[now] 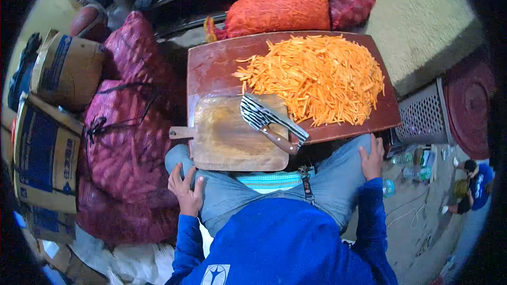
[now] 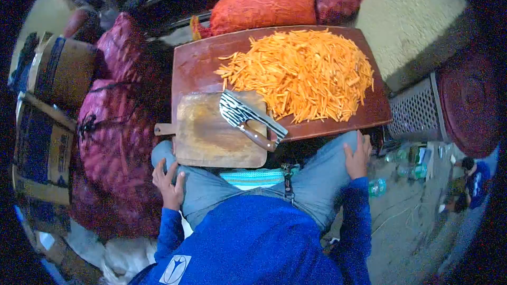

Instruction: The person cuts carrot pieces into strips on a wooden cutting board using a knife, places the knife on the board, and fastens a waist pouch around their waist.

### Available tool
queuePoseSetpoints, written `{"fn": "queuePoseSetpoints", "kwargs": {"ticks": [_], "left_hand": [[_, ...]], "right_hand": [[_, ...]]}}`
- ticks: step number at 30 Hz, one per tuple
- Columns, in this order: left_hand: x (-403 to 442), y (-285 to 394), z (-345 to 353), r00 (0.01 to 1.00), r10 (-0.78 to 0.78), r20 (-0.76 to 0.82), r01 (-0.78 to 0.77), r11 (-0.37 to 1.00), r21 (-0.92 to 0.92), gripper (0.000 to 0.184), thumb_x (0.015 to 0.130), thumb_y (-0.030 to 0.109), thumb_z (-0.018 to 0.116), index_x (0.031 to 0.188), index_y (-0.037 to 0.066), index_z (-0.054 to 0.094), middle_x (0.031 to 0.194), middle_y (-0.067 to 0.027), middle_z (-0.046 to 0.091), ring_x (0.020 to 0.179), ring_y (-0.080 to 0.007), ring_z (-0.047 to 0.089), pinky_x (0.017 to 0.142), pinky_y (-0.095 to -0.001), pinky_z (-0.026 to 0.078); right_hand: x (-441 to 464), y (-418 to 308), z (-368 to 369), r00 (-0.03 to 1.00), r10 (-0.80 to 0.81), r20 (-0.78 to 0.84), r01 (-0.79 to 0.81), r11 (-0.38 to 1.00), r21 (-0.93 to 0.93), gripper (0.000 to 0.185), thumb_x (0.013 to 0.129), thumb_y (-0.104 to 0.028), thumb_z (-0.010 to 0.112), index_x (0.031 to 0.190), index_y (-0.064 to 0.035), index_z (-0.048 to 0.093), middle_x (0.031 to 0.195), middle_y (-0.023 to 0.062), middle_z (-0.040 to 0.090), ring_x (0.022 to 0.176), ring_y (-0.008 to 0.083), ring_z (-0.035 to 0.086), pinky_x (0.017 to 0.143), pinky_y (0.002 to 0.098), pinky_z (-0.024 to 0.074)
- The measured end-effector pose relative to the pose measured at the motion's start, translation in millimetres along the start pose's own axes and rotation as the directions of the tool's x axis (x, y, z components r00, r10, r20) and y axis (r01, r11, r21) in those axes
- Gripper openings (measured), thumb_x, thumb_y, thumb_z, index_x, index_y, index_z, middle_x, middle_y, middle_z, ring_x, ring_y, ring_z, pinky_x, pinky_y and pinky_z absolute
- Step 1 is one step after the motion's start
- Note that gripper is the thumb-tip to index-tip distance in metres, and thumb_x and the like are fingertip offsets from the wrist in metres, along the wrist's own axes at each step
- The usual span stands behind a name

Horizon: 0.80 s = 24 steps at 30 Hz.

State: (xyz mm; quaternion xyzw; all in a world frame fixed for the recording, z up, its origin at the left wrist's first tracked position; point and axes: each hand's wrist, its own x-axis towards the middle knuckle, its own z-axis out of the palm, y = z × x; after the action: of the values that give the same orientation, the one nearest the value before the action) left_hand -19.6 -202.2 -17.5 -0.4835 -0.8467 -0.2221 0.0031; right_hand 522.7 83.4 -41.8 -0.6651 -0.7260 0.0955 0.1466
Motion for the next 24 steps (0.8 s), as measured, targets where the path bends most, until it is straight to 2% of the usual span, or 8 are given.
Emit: {"fn": "queuePoseSetpoints", "kwargs": {"ticks": [6, 10, 12, 17, 19, 20, 23, 24], "left_hand": [[4, 5, 0, 0.996, 0.027, -0.081, -0.027, 1.000, 0.004, 0.041, 0.084, 0.038, 0.079, 0.120, 0.019, 0.077, 0.146, -0.0168, 0.055, 0.135, -0.0383, 0.048, 0.110, -0.0532, 0.034], [4, 7, -7, 0.996, -0.048, -0.077, 0.047, 0.999, -0.012, 0.042, 0.085, 0.040, 0.078, 0.121, 0.019, 0.077, 0.147, -0.0168, 0.054, 0.137, -0.0381, 0.045, 0.114, -0.0521, 0.031], [4, 5, -6, 0.996, -0.012, -0.093, 0.005, 0.997, -0.077, 0.042, 0.084, 0.041, 0.079, 0.120, 0.019, 0.077, 0.145, -0.0163, 0.055, 0.135, -0.0370, 0.048, 0.113, -0.0517, 0.031], [1, 7, -2, 0.992, -0.032, -0.122, 0.023, 0.997, -0.078, 0.043, 0.083, 0.040, 0.080, 0.119, 0.017, 0.077, 0.145, -0.0166, 0.055, 0.137, -0.0367, 0.047, 0.113, -0.0520, 0.031], [-1, 18, -4, 0.994, -0.028, -0.102, 0.025, 0.999, -0.033, 0.044, 0.083, 0.038, 0.080, 0.121, 0.016, 0.076, 0.147, -0.0180, 0.053, 0.139, -0.0375, 0.046, 0.113, -0.0549, 0.031], [-3, 24, -4, 0.996, -0.042, -0.078, 0.040, 0.999, -0.023, 0.046, 0.082, 0.038, 0.080, 0.123, 0.016, 0.075, 0.149, -0.0202, 0.051, 0.142, -0.0393, 0.043, 0.113, -0.0583, 0.030], [-9, 37, -5, 0.997, -0.047, -0.058, 0.048, 0.999, 0.017, 0.049, 0.081, 0.039, 0.081, 0.123, 0.015, 0.075, 0.150, -0.0220, 0.049, 0.144, -0.0412, 0.040, 0.113, -0.0608, 0.030], [-9, 33, -3, 0.998, -0.041, -0.055, 0.042, 0.999, 0.019, 0.050, 0.079, 0.040, 0.082, 0.123, 0.015, 0.075, 0.150, -0.0231, 0.049, 0.144, -0.0426, 0.039, 0.113, -0.0627, 0.030]], "right_hand": [[5, 8, -6, 0.999, -0.026, 0.034, 0.023, 0.997, 0.076, 0.069, 0.095, -0.029, 0.071, 0.155, -0.0063, 0.045, 0.154, 0.0266, 0.044, 0.143, 0.0461, 0.040, 0.121, 0.0517, 0.0280], [9, 21, 6, 0.996, -0.070, 0.055, 0.064, 0.993, 0.099, 0.068, 0.096, -0.028, 0.069, 0.154, -0.0043, 0.045, 0.154, 0.0263, 0.045, 0.142, 0.0452, 0.041, 0.121, 0.0520, 0.0278], [10, 27, 9, 0.998, -0.056, -0.026, 0.055, 0.998, -0.022, 0.066, 0.096, -0.027, 0.068, 0.154, -0.0034, 0.046, 0.151, 0.0264, 0.046, 0.140, 0.0446, 0.043, 0.119, 0.0516, 0.0293], [8, 36, 0, 0.980, -0.198, 0.033, 0.198, 0.980, 0.012, 0.064, 0.097, -0.027, 0.067, 0.153, -0.0023, 0.048, 0.144, 0.0254, 0.049, 0.136, 0.0442, 0.045, 0.117, 0.0504, 0.0323], [0, 23, -5, 0.981, -0.165, 0.099, 0.160, 0.985, 0.063, 0.066, 0.099, -0.031, 0.068, 0.157, -0.0081, 0.046, 0.157, 0.0256, 0.042, 0.148, 0.0413, 0.037, 0.123, 0.0485, 0.0244], [-5, 11, -4, 0.971, -0.240, 0.021, 0.238, 0.969, 0.068, 0.062, 0.094, -0.028, 0.071, 0.148, -0.0005, 0.052, 0.143, 0.0261, 0.049, 0.134, 0.0451, 0.047, 0.115, 0.0513, 0.0348], [2, 23, 15, 0.949, -0.266, 0.169, 0.265, 0.964, 0.030, 0.065, 0.091, -0.028, 0.075, 0.146, -0.0010, 0.055, 0.146, 0.0275, 0.049, 0.137, 0.0472, 0.045, 0.116, 0.0526, 0.0347], [1, 34, 33, 0.943, -0.277, 0.182, 0.291, 0.955, -0.059, 0.068, 0.086, -0.029, 0.080, 0.145, -0.0023, 0.056, 0.151, 0.0298, 0.046, 0.140, 0.0487, 0.043, 0.118, 0.0541, 0.0346]]}}
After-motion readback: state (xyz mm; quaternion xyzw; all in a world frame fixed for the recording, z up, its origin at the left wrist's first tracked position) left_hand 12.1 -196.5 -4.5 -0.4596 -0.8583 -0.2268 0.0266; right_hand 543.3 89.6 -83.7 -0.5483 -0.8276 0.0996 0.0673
